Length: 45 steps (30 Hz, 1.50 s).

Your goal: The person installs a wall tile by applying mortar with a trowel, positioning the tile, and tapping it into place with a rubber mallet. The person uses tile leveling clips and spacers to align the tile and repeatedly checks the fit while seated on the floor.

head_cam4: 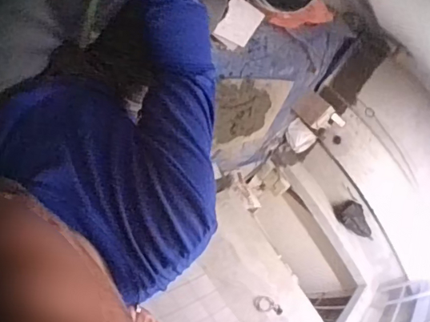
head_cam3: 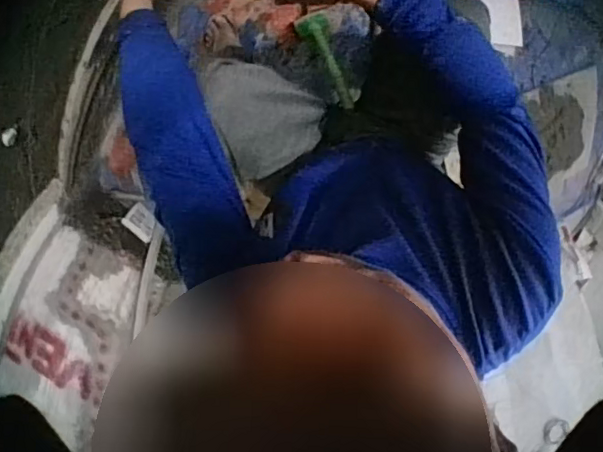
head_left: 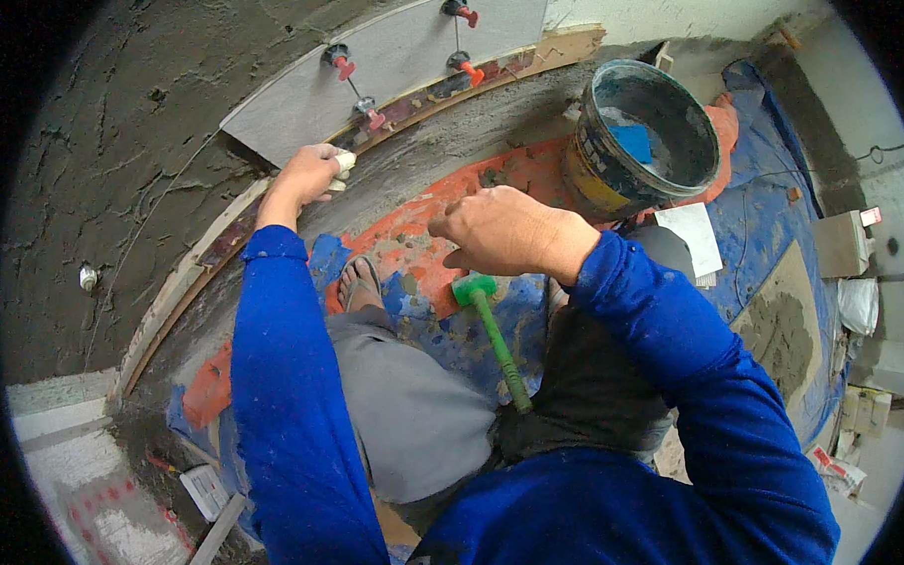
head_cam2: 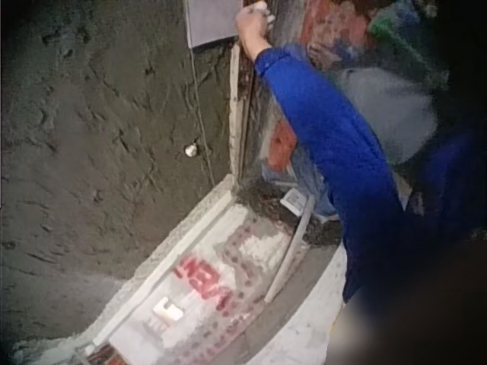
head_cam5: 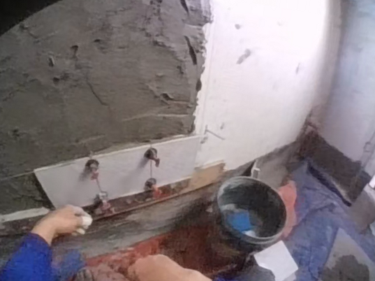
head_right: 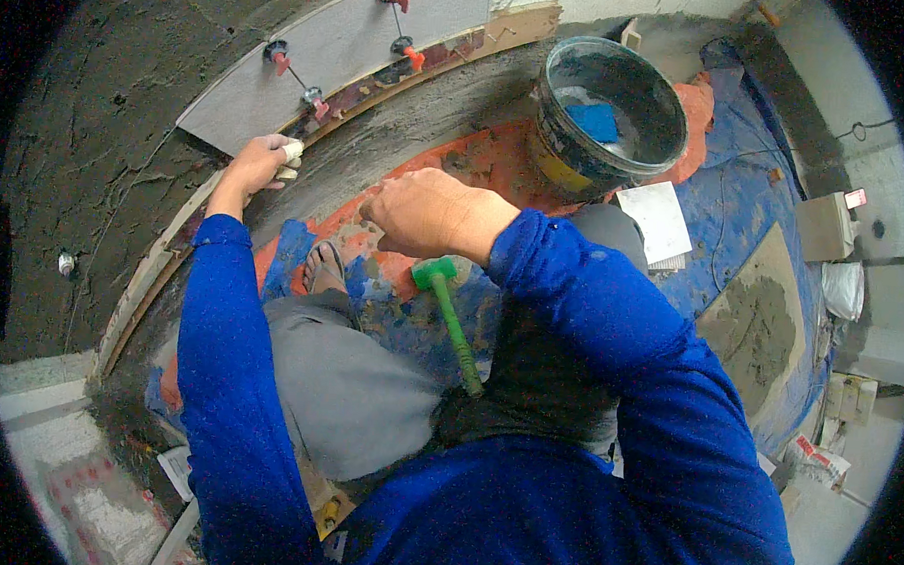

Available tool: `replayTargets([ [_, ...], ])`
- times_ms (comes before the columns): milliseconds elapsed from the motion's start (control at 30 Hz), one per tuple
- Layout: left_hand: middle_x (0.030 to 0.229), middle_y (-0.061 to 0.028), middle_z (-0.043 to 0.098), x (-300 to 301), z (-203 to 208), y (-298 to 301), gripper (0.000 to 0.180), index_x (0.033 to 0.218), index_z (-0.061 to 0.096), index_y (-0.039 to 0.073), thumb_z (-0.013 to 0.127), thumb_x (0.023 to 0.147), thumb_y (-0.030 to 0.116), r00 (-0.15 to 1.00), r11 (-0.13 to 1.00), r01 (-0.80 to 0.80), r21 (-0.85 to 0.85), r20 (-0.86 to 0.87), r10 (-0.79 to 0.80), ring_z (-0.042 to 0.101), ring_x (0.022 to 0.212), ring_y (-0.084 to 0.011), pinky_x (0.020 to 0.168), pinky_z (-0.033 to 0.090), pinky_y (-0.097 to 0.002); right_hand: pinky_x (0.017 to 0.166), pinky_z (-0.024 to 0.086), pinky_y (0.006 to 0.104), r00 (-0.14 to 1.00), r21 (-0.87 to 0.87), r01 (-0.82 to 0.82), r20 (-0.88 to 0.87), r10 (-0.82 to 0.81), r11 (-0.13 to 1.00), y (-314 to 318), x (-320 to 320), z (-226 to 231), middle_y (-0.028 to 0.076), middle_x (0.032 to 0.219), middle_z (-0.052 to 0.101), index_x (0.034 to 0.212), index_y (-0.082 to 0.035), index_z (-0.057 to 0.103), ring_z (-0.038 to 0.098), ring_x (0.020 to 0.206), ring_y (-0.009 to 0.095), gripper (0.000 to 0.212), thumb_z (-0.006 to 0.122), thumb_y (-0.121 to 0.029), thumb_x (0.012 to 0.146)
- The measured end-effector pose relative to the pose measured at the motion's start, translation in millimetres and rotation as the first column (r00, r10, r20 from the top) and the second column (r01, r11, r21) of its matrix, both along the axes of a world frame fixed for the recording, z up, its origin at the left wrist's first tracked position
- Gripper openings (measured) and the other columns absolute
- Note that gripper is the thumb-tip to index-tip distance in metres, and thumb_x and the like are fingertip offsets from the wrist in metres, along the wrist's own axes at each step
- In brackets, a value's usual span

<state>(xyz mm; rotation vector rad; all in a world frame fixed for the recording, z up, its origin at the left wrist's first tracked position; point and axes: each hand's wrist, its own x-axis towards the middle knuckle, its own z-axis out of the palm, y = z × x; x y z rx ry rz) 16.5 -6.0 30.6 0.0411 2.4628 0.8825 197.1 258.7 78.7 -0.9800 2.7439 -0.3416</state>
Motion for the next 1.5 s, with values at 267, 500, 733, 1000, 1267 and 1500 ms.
replayTargets([
  [267, 0.108, -0.0038, 0.072, 1.9, 1.7, -0.6, 0.038, 0.131, 0.063, 0.010, 0.056, 0.097, 0.024, 0.999, 0.999, 0.035, -0.022, -0.002, -0.035, 0.069, 0.091, -0.0137, 0.075, 0.055, -0.0338, 0.080, 0.057, 0.0461, 1.000, -0.007, -0.020, -0.005, 0.020, 1.000, 1.9, -1.3, 0.0, 0.016, 0.103, 0.072, 0.114, -0.005, 0.066, 0.071, 0.094, 0.035, 0.039, 0.073, -0.031, 0.086],
  [500, 0.108, -0.0053, 0.072, 0.7, -0.5, 1.4, 0.038, 0.127, 0.067, 0.008, 0.058, 0.091, 0.018, 1.000, 1.000, 0.000, -0.016, 0.006, 0.000, 0.067, 0.094, -0.0171, 0.074, 0.058, -0.0353, 0.081, 0.058, 0.0456, 1.000, 0.032, -0.015, -0.011, 0.015, 0.999, 0.6, -1.6, -2.2, 0.014, 0.102, 0.072, 0.118, -0.006, 0.066, 0.072, 0.094, 0.035, 0.041, 0.073, -0.031, 0.086],
  [733, 0.111, -0.0056, 0.071, 3.8, 2.6, 3.1, 0.039, 0.129, 0.066, 0.009, 0.059, 0.093, 0.022, 1.000, 1.000, -0.004, -0.010, 0.011, 0.004, 0.067, 0.096, -0.0165, 0.075, 0.058, -0.0348, 0.080, 0.058, 0.0457, 1.000, 0.034, -0.014, -0.009, 0.014, 0.999, -0.9, -1.3, -0.6, 0.015, 0.099, 0.072, 0.117, -0.006, 0.066, 0.072, 0.094, 0.034, 0.041, 0.073, -0.031, 0.087],
  [1000, 0.111, -0.0058, 0.071, 3.9, 2.2, 3.1, 0.040, 0.129, 0.066, 0.009, 0.057, 0.092, 0.020, 1.000, 1.000, -0.004, -0.022, 0.007, 0.005, 0.067, 0.097, -0.0175, 0.076, 0.059, -0.0346, 0.079, 0.058, 0.0455, 1.000, 0.010, -0.013, -0.008, 0.013, 1.000, -1.2, 0.8, 0.2, 0.017, 0.096, 0.072, 0.114, -0.005, 0.065, 0.072, 0.091, 0.035, 0.039, 0.074, -0.031, 0.086],
  [1267, 0.110, -0.0069, 0.072, 1.8, -1.3, 1.3, 0.039, 0.128, 0.066, 0.008, 0.058, 0.092, 0.020, 1.000, 1.000, 0.005, -0.007, 0.002, -0.005, 0.068, 0.094, -0.0178, 0.075, 0.059, -0.0355, 0.079, 0.058, 0.0454, 1.000, 0.000, -0.013, -0.012, 0.013, 1.000, -2.1, 0.2, -2.0, 0.018, 0.096, 0.072, 0.111, -0.004, 0.066, 0.072, 0.091, 0.036, 0.038, 0.074, -0.031, 0.086],
  [1500, 0.104, -0.0019, 0.072, -0.6, -3.4, -0.7, 0.034, 0.127, 0.064, 0.010, 0.058, 0.099, 0.029, 1.000, 1.000, 0.027, -0.005, 0.004, -0.027, 0.069, 0.086, -0.0129, 0.074, 0.055, -0.0335, 0.079, 0.058, 0.0456, 1.000, 0.024, -0.013, -0.006, 0.013, 1.000, -2.6, -0.1, -3.2, 0.017, 0.097, 0.072, 0.114, -0.005, 0.066, 0.072, 0.091, 0.037, 0.040, 0.074, -0.031, 0.086],
])
